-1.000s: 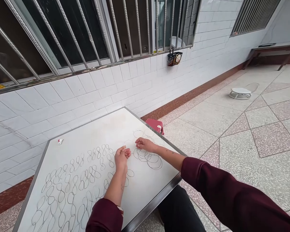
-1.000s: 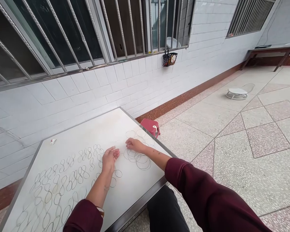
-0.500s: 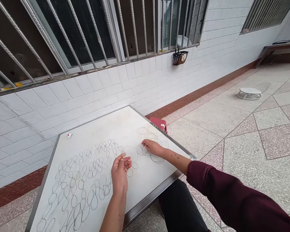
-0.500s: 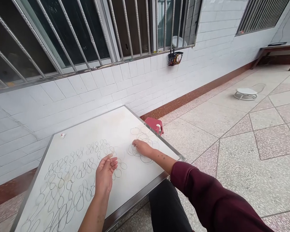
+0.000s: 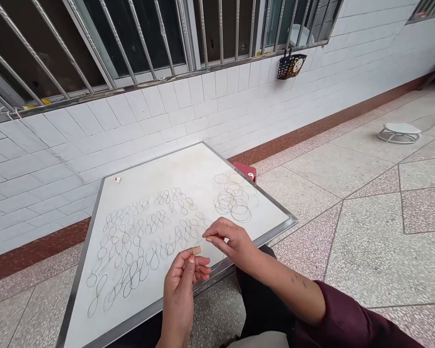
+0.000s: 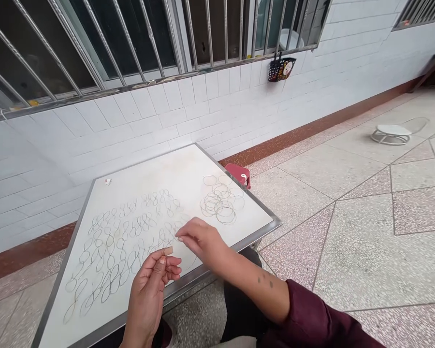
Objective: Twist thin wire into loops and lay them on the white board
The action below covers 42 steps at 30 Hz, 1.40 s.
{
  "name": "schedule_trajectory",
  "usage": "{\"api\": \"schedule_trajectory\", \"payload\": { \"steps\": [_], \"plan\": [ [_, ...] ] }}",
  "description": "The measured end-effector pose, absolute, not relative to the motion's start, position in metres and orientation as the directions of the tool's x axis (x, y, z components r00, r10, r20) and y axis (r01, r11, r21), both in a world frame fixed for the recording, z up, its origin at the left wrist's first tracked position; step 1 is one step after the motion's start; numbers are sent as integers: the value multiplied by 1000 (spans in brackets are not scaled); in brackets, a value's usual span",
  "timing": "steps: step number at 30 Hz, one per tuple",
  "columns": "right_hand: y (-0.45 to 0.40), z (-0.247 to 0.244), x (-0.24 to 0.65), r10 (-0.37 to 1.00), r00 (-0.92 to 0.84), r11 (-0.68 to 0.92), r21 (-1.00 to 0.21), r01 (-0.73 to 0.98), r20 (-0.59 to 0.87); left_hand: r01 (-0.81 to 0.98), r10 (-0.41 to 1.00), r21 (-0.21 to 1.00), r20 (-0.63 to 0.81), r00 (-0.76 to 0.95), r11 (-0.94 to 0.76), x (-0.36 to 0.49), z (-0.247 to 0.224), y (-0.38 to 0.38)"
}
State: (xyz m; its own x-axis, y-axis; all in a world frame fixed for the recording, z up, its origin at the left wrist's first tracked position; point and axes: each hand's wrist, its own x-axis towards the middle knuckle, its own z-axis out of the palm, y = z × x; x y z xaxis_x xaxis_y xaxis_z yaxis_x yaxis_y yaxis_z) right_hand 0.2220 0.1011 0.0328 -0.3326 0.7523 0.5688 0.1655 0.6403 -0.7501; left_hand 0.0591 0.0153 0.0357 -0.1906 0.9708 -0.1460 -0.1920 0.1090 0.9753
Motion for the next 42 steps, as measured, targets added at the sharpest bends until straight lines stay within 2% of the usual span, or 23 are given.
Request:
{"api": "schedule_trajectory", "payload": {
  "steps": [6,14,22,31,37,42],
  "plan": [
    [67,27,213,792,-348,563,-820,100,502,-164,978,978,-152,-144,128,51,43,-23],
    [47,33,199,715,-490,584,-812,26,498,-139,977,982,-148,-152,127,37,47,-54],
    [36,38,196,689,-555,573,-819,24,466,-113,980,981,-167,-109,155,28,43,-66],
    [31,39,197,723,-564,526,-848,73,400,-220,958,954,-240,-157,203,25,42,-67],
    [34,31,196,666,-605,589,-805,67,437,-197,952,954,-261,-160,228,26,43,-63],
    [36,25,193,586,-635,672,-740,32,503,-323,930,904,-340,-144,280,28,42,-58]
  ]
}}
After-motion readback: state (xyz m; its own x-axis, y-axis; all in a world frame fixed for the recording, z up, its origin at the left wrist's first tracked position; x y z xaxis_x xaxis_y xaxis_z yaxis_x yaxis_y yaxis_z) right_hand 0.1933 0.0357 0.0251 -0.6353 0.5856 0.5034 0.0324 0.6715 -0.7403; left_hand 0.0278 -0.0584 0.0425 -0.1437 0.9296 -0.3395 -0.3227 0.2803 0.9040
